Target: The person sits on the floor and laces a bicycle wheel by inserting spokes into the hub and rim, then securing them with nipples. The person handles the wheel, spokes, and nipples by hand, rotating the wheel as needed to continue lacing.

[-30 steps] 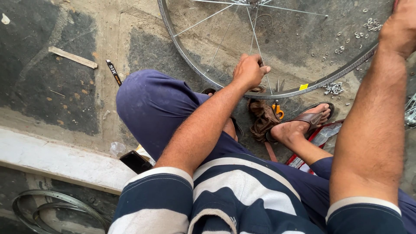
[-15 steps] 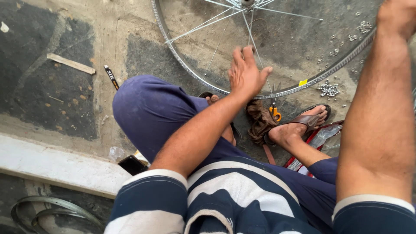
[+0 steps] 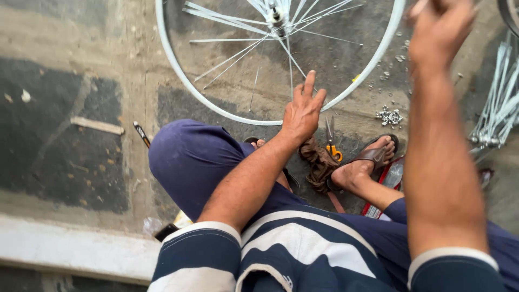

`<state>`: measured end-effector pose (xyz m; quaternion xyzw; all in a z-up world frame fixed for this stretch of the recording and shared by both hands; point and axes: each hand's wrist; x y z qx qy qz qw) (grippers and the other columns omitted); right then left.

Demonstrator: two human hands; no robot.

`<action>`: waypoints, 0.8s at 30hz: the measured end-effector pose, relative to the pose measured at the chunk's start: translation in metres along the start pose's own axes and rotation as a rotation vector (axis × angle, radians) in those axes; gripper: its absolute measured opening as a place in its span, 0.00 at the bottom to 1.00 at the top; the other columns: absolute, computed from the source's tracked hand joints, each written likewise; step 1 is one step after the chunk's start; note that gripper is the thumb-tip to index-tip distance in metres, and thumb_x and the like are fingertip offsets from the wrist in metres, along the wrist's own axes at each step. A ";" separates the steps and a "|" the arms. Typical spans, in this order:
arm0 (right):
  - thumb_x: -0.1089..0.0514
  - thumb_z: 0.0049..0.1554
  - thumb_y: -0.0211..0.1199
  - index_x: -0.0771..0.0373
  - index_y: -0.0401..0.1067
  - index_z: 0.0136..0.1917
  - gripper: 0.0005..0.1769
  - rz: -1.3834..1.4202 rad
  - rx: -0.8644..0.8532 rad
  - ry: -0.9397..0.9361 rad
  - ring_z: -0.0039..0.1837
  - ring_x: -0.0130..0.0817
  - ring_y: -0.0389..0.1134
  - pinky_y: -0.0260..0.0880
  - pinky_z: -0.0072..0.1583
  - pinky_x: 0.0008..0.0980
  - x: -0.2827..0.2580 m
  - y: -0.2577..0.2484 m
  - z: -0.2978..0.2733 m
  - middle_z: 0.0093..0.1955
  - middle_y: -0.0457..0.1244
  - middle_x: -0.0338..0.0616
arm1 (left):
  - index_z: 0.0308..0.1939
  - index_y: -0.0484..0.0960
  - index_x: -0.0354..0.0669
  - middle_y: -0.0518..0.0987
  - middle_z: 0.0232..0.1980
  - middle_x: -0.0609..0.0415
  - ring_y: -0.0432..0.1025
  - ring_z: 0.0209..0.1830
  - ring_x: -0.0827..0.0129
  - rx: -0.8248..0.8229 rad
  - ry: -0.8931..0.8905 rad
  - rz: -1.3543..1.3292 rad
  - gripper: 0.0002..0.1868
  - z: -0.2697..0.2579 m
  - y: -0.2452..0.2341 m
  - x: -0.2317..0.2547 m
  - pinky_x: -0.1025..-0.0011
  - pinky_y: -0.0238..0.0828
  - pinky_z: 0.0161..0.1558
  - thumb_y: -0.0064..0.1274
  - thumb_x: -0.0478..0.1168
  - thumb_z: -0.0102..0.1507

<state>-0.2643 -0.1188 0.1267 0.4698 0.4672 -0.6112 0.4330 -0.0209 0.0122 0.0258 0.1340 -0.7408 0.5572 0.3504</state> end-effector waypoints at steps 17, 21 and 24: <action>0.69 0.63 0.62 0.66 0.67 0.57 0.10 0.402 0.206 0.630 0.52 0.36 0.73 0.79 0.57 0.34 0.079 0.015 -0.231 0.51 0.67 0.46 | 0.52 0.74 0.45 0.52 0.79 0.39 0.74 0.48 0.51 -0.145 -0.149 0.090 0.20 0.017 -0.011 0.038 0.54 0.76 0.46 0.46 0.24 0.58; 0.71 0.61 0.61 0.63 0.60 0.58 0.16 0.387 0.191 0.597 0.53 0.37 0.73 0.79 0.58 0.37 0.073 0.023 -0.225 0.52 0.66 0.46 | 0.54 0.73 0.47 0.52 0.79 0.38 0.73 0.47 0.50 -0.174 -0.145 0.102 0.24 0.015 -0.014 0.038 0.55 0.75 0.45 0.47 0.23 0.56; 0.71 0.62 0.60 0.63 0.59 0.59 0.16 0.399 0.179 0.593 0.54 0.37 0.72 0.79 0.58 0.37 0.070 0.028 -0.221 0.53 0.65 0.46 | 0.54 0.72 0.46 0.51 0.79 0.38 0.73 0.46 0.53 -0.208 -0.165 0.103 0.26 0.017 -0.016 0.039 0.57 0.76 0.43 0.46 0.21 0.55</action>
Point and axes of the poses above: each hand's wrist, its own z-axis towards the middle knuckle, its own y-axis out of the palm, x = y × z
